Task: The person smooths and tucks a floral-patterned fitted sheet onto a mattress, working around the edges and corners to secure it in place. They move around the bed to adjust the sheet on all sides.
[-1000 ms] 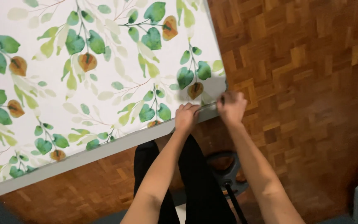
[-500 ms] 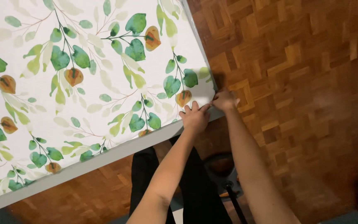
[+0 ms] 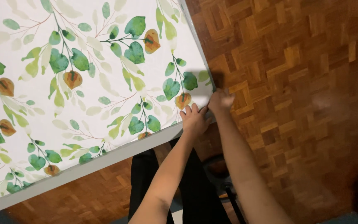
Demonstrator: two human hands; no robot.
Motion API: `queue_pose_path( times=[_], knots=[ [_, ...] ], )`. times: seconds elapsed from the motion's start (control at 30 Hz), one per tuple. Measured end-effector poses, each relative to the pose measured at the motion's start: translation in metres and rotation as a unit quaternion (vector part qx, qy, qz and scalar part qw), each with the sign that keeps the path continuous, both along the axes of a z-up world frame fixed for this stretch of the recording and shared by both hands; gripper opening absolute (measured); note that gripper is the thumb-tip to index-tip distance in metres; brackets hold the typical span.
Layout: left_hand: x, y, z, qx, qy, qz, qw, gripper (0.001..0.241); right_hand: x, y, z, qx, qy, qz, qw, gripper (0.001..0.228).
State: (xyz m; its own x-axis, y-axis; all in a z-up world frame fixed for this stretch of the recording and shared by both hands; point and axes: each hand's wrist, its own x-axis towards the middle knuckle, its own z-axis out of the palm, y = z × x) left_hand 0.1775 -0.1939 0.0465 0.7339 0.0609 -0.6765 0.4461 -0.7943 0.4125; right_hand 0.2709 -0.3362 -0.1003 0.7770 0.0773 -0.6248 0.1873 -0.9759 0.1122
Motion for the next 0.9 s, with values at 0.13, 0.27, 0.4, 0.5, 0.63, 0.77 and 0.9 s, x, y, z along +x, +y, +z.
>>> queue_pose_path(
  times=[0.13,0.27,0.4,0.5,0.63,0.77,0.9],
  knots=[
    [-0.009,0.003,-0.001,-0.006,-0.037,-0.001,0.999,0.056,0.023,0.018,0.081,0.062,0.005,-0.033,0.998,0.016],
    [-0.015,0.000,-0.004,0.007,-0.062,-0.002,0.998,0.058,0.033,-0.005,0.076,-0.022,0.091,0.042,0.995,0.030],
    [-0.015,0.002,0.013,0.021,-0.086,0.006,0.996,0.063,0.022,-0.032,0.081,0.102,0.096,-0.011,0.990,0.041],
    [-0.018,0.000,0.007,0.030,-0.110,0.016,0.993,0.057,0.021,-0.043,0.062,0.119,0.139,-0.036,0.983,0.038],
    [-0.024,0.003,0.006,0.017,-0.142,0.032,0.989,0.048,0.046,0.017,0.145,0.113,0.174,-0.121,0.971,0.037],
    [-0.029,-0.002,0.004,0.048,-0.186,0.053,0.980,0.045,0.047,0.043,0.139,-0.023,0.148,-0.033,0.988,0.033],
    [-0.039,-0.009,0.001,0.073,-0.224,0.080,0.969,0.050,0.034,0.049,0.113,-0.134,0.151,0.019,0.979,0.047]
  ],
)
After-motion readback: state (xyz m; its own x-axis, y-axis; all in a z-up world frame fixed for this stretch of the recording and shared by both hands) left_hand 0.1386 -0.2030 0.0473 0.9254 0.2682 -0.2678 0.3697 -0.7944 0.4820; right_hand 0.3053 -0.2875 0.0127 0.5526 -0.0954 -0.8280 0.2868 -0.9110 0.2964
